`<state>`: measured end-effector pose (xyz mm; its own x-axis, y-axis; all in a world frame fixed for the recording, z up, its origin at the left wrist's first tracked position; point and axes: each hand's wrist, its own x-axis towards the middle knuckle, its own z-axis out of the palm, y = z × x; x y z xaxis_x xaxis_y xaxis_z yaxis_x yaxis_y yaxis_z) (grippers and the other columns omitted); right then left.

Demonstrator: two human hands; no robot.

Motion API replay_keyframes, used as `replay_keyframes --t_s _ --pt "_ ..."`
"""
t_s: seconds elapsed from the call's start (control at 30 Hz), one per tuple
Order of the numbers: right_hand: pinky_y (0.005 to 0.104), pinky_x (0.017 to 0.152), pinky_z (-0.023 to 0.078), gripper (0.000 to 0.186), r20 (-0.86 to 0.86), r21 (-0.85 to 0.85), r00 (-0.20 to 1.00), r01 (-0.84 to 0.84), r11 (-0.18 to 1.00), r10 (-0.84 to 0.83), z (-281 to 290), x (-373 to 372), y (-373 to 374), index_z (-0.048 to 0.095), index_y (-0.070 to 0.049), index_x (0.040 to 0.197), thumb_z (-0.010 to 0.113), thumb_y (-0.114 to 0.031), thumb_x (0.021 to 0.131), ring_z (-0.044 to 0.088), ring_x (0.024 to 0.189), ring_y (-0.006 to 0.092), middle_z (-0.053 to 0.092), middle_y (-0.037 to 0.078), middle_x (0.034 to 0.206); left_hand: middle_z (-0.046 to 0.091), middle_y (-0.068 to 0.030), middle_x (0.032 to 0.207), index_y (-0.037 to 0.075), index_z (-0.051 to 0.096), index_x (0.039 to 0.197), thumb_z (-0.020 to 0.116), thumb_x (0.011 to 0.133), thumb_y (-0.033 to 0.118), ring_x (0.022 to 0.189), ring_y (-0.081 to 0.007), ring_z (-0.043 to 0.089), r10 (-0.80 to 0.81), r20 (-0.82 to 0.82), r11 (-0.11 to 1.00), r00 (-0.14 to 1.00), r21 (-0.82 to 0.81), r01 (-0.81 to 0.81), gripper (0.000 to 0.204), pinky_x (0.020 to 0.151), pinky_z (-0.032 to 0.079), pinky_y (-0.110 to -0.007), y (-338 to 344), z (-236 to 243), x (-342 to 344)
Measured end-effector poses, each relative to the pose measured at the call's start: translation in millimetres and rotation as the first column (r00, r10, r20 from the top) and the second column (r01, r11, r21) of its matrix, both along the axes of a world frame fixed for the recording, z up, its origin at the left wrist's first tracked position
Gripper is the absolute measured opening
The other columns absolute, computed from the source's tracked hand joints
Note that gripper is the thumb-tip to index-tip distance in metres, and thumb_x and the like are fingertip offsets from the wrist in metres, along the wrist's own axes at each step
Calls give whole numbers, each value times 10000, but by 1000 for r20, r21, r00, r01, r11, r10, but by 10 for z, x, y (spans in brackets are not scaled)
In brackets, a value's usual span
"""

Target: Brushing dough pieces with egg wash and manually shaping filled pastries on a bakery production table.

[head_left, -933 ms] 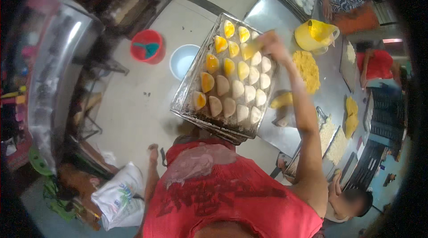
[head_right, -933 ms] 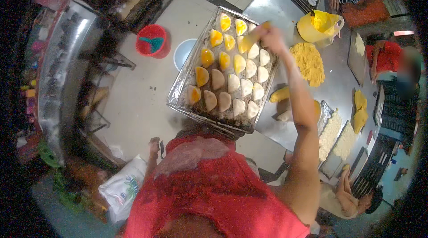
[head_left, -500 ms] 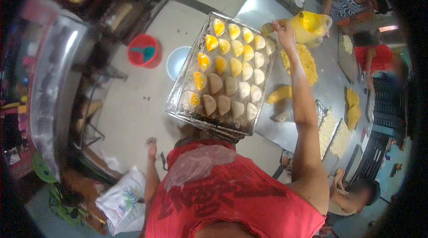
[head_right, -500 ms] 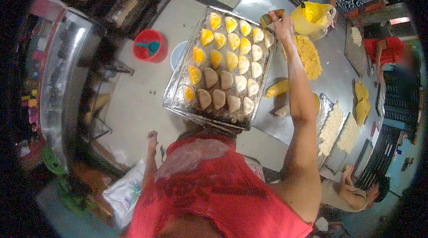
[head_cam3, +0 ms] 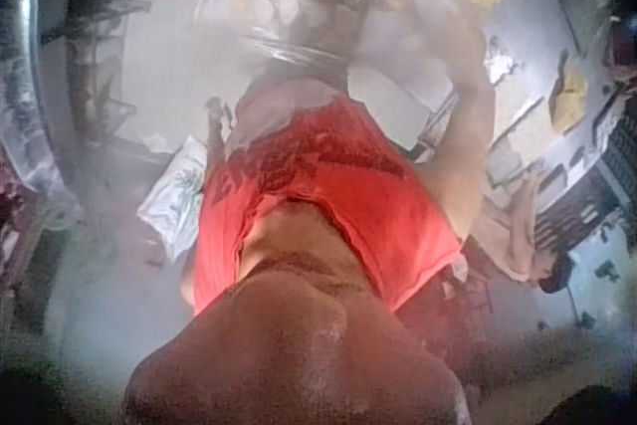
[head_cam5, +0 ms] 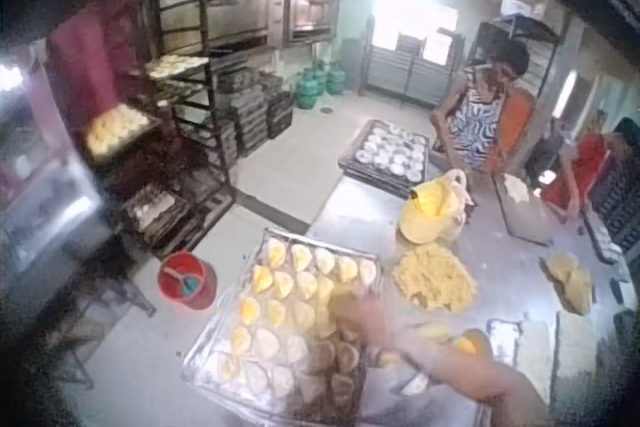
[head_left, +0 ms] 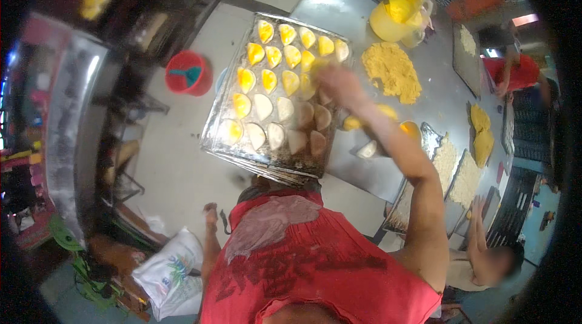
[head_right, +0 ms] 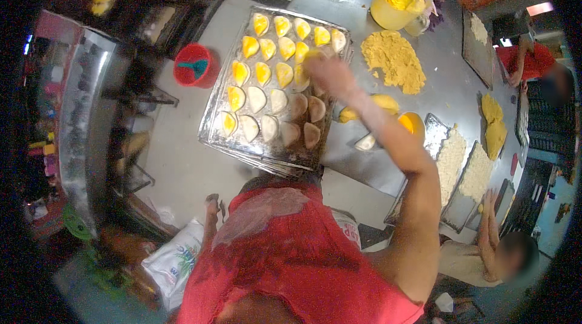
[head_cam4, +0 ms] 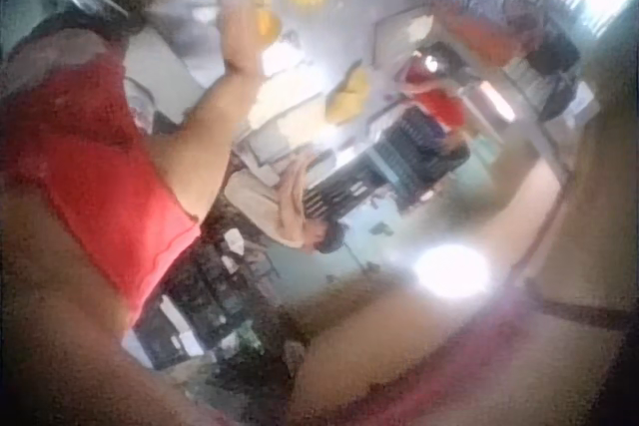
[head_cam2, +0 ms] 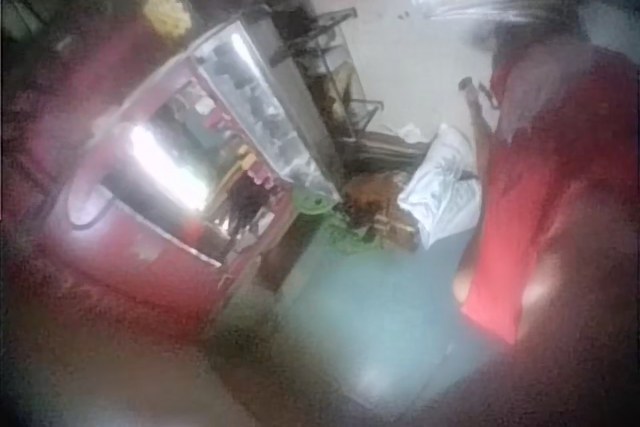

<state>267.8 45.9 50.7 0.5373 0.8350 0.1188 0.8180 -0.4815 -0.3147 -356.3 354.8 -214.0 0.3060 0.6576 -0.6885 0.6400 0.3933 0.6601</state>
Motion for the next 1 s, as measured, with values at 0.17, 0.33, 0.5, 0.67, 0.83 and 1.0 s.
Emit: replay_keyframes --t_s 0.17,0.33,0.5,0.67,0.83,1.0 --pt "435 830 528 370 -620 1 773 169 986 -132 630 -452 -220 681 -112 1120 631 -424 926 674 973 307 698 128 1068 621 -54 934 30 605 1104 641 944 257 922 -149 596 -8 -254 1000 967 -30 0 280 849 489 -291 -554 501 621" --pt "396 735 521 376 -424 435 754 655 617 -501 92 1107 -596 715 -33 1032 626 -387 941 695 829 284 728 156 874 625 -79 949 48 622 1179 660 919 304 923 -181 566 -131 -147 989 980 56 140 367 803 490 -349 -1197 466 635" --pt "369 720 514 331 -530 455 772 608 650 -351 416 589 -978 719 -38 1007 663 -354 924 674 773 220 714 133 825 676 -150 1027 37 630 1204 698 898 266 1054 -250 602 -106 -147 985 983 116 124 388 960 449 -375 -1612 493 787" --pt "348 746 505 338 -575 457 667 743 490 -474 898 -302 -2134 703 -41 1060 657 -351 934 651 780 219 703 110 825 678 -109 1071 48 616 1230 644 930 342 1035 -249 606 -145 -327 954 934 206 220 421 952 453 -377 -1814 -39 130" --pt "399 788 507 324 -341 262 415 904 338 -844 441 -849 -3182 714 -44 1022 666 -351 929 667 851 302 698 168 868 607 -128 1245 46 612 1242 603 955 394 1151 -238 552 -377 -143 923 915 21 384 451 1021 409 -395 -1513 -124 -141" --pt "430 765 511 298 -85 98 524 851 516 -847 -2 -1270 -2868 725 -29 942 688 -323 915 675 853 316 705 188 913 587 -123 1305 37 557 1302 645 918 347 1165 -243 562 -297 -128 954 946 5 300 501 941 456 -390 -665 -227 478"
